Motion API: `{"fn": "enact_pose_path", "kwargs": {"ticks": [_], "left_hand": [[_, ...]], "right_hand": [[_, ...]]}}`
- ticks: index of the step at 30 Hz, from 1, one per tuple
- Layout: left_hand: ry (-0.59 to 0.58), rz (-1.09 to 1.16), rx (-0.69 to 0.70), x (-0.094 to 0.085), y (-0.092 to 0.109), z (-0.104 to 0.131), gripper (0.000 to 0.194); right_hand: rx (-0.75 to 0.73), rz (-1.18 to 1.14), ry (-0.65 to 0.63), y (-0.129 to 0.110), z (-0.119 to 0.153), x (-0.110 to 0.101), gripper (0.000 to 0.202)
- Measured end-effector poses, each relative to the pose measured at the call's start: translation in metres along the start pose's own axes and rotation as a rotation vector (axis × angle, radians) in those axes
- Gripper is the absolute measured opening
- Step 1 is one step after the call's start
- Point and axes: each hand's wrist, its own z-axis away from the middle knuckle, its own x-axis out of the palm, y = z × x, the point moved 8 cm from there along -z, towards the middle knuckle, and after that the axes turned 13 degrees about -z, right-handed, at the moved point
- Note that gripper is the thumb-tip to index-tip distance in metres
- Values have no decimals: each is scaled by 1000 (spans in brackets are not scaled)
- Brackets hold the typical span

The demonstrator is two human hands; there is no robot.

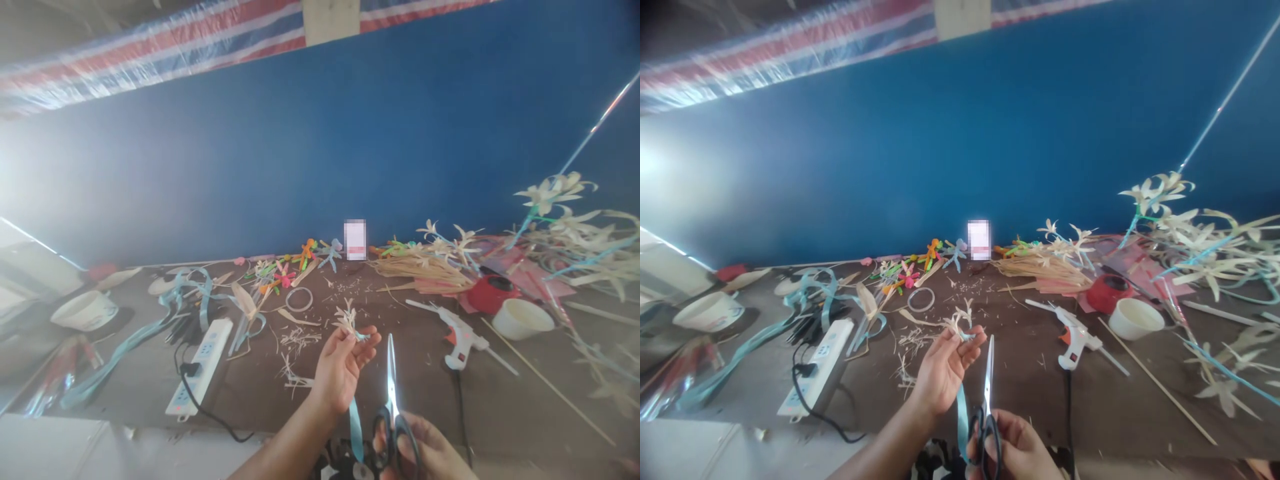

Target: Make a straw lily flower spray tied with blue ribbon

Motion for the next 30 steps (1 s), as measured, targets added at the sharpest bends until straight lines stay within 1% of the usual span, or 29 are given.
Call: {"fn": "enact_pose_path", "kwargs": {"ticks": [3,7,9,14,21,25,30], "left_hand": [[9,34,0,1,1,0,14],[20,40,-2,1,2,1,14],[34,33,-9,0,1,1,15],[66,36,16,-1,2,3,15],[55,28,15,2,-1,3,13],[84,-10,-14,5,-7,7,14],[38,-47,-34,14,-13,12,12]], "right_hand": [[-10,97,-61,2,-11,2,34],[-56,270,-40,0,-14,-3,38],[-60,312,-18,1,-14,-4,41],[-103,299,63,-1,-13,-9,41],[-93,270,1,-2,-15,-7,40],[-168,207,68,-12,-15,-1,38],[-215,191,163,-27,-11,10,37]]}}
